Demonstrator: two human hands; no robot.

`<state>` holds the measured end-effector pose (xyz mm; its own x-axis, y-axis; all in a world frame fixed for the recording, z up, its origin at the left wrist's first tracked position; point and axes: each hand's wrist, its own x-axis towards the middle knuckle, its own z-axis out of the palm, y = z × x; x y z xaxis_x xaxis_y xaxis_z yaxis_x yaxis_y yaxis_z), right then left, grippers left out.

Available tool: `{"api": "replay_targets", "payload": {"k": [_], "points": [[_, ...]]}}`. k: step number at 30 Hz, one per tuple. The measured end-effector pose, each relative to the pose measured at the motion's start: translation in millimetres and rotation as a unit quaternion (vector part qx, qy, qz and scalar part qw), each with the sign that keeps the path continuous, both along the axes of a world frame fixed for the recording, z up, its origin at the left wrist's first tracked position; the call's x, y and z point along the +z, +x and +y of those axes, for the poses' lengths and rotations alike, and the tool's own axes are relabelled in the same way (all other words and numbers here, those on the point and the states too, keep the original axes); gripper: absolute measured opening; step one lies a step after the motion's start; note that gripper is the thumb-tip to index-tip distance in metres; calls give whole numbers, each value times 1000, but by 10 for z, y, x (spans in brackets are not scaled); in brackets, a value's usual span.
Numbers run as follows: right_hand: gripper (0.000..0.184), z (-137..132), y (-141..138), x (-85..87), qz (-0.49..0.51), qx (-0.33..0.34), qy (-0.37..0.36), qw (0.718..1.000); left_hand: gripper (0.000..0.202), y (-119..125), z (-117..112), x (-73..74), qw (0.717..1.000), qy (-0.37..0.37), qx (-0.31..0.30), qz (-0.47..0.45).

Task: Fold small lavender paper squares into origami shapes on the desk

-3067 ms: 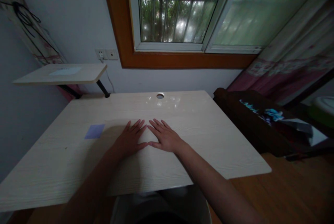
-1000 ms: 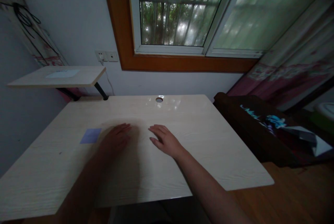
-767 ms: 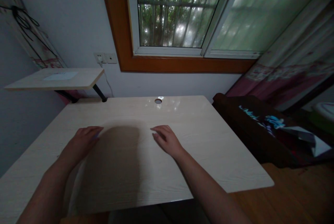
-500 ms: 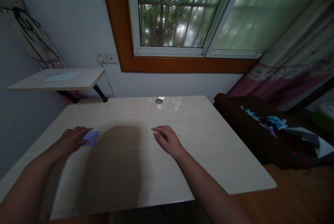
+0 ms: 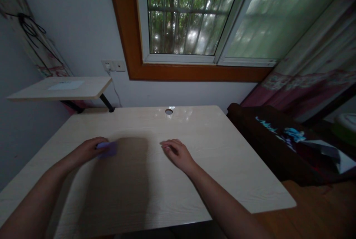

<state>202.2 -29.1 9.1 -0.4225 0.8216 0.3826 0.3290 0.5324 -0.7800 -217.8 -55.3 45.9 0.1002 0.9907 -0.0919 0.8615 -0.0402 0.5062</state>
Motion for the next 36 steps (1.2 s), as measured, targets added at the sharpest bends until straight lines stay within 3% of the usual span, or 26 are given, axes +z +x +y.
{"api": "replay_targets", "payload": {"k": [3,8,11,14,19,26,31,34,36], "points": [[25,48,-31,-26,52,-1,-100,994,37,435,49,58,995,-10,25,-101],[32,228,-130,-45,186,28,-260,947,39,1183,192,58,967,26,58,-248],[35,340,-183,-40,222,68,-292,928,40,1516,328,-30,949,43,66,-305],[35,421,-231,-40,206,70,-298,930,41,1713,467,-150,934,74,77,-341],[31,487,-308,-56,191,21,-288,938,40,1813,544,-292,933,82,88,-339],[25,509,-281,-117,230,-8,-270,935,35,1760,493,-363,918,63,80,-384],[27,514,-281,-146,219,-8,-167,961,53,1764,557,-440,895,70,64,-436],[42,486,-290,-111,148,10,-81,986,60,1783,575,-466,887,65,60,-454],[37,469,-288,-78,86,41,-37,995,62,1792,570,-458,884,63,54,-460]]}}
